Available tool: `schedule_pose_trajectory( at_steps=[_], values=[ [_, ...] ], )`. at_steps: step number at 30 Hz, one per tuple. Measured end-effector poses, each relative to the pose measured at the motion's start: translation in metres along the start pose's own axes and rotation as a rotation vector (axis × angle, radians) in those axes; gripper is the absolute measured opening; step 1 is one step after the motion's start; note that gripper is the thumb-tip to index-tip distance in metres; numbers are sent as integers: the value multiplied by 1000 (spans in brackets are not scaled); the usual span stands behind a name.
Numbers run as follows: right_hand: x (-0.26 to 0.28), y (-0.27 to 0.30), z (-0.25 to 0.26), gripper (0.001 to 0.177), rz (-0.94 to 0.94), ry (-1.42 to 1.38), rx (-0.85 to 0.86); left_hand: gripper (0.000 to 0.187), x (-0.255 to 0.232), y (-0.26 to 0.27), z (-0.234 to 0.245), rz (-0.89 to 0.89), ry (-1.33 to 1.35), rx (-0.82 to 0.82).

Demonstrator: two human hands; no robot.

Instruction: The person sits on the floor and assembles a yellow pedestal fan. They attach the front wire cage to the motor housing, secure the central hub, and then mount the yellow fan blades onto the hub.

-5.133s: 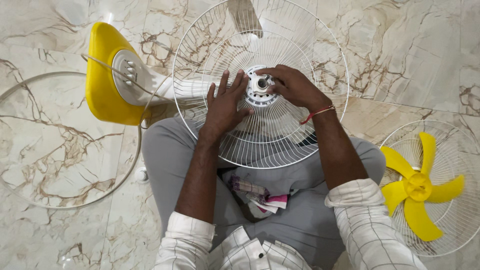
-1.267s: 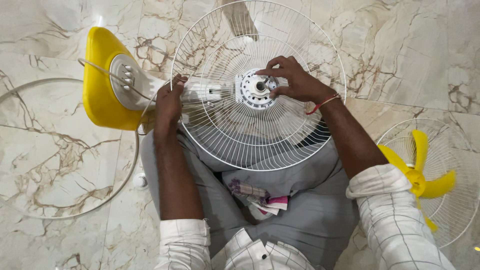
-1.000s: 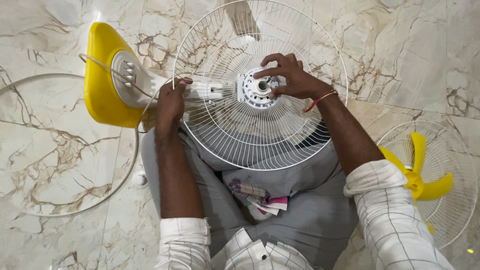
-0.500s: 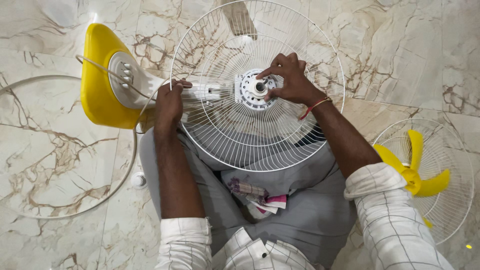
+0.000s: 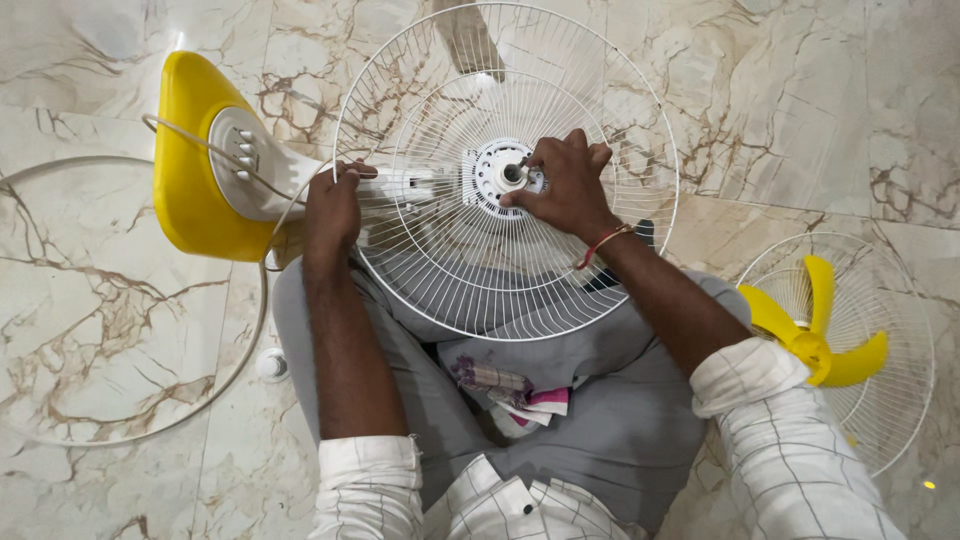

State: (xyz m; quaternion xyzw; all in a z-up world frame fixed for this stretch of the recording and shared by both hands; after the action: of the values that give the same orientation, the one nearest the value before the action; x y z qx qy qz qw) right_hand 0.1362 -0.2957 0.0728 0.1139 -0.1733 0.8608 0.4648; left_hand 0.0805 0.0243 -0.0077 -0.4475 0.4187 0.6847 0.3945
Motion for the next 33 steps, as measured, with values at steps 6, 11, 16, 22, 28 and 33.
schedule_pose_trajectory(
  at_steps=[6,11,16,22,28,33],
  values=[
    [14,9,2,70,-154,157,-68,35,-9,4,1,-37,-32,-5],
    [14,8,-1,69,-183,67,-83,34,5,2,-1,45,-5,11],
    [19,-6,3,68,-85,-122,53,33,10,-3,-4,-18,59,21],
    [35,-11,10,62,-14,-99,32,33,8,-3,-3,-8,17,21],
    [42,-3,10,56,-113,-66,-59,34,10,-2,-4,-9,21,14],
    [41,0,10,55,-124,-91,-114,34,7,-2,-3,-6,-38,12]
  ],
)
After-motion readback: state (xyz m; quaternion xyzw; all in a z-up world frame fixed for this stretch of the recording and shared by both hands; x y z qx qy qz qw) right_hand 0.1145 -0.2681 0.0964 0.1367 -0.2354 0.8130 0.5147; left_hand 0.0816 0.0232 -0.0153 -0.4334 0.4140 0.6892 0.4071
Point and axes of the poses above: each hand's wrist, its own y-axis away from the middle knuckle, its own z-axis out of the back of the hand, x = y × z, the point moved 9 cm from there along -y, towards the middle knuckle, and after that the axes turned 1 degree about -y, right-handed, at the moved point
